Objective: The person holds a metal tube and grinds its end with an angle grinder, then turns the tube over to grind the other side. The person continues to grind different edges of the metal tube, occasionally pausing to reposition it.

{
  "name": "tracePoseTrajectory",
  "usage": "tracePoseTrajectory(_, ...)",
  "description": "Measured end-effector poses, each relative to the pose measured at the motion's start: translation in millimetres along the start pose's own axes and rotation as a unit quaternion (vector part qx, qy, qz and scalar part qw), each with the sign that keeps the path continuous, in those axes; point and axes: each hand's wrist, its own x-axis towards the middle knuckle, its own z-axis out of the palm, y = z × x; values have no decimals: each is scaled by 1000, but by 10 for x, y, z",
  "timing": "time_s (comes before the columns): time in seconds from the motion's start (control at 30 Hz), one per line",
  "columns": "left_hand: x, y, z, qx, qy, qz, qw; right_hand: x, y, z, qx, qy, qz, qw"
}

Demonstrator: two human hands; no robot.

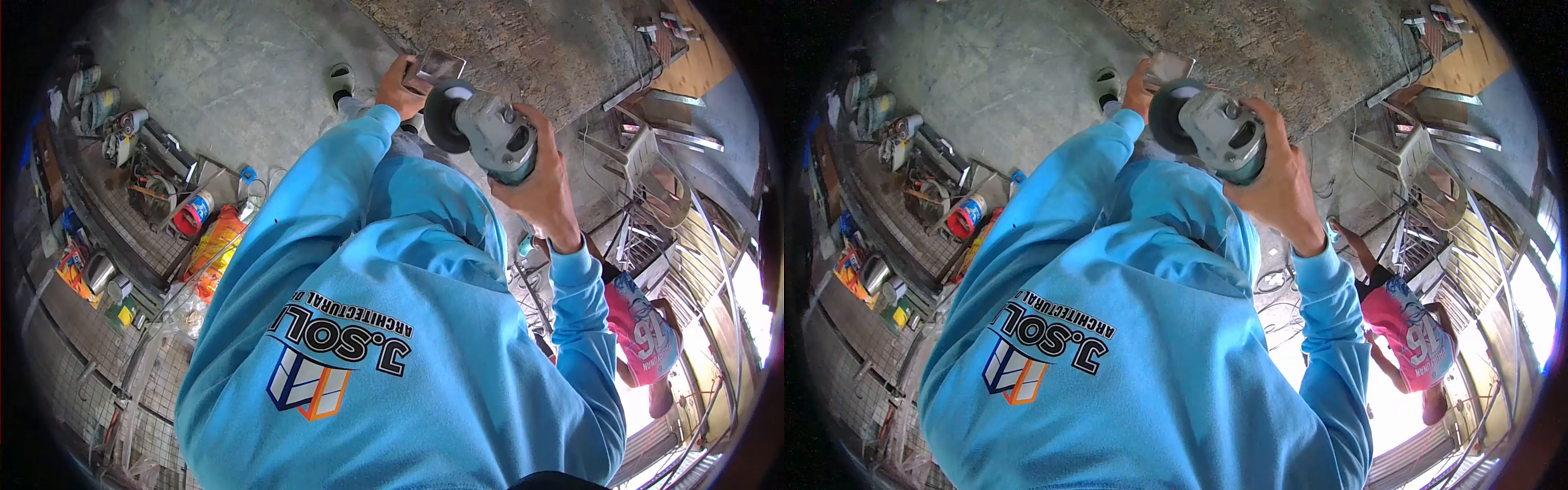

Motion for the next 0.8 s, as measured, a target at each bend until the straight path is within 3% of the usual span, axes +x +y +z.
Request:
tracePoseTrajectory(0.17,-29,408,-98,56,-33,-55,996,171,26,-23,-31,44,-38,998)
tracePoseTrajectory(0.3,24,134,-32,67,-32,-40,996,195,16,-52,-21,37,-38,998)
tracePoseTrajectory(0.5,53,97,-18,-100,-59,-102,988,-9,-78,-26,-10,-6,-31,999)
tracePoseTrajectory(0.6,87,38,-38,-58,-58,-59,995,-121,-159,-13,-10,-26,5,1000)
tracePoseTrajectory(0.67,183,-131,-47,70,-15,182,981,-180,-180,-22,-12,-26,11,1000)
tracePoseTrajectory(0.8,230,131,-259,160,-111,140,971,-297,-75,-39,-22,16,28,999)
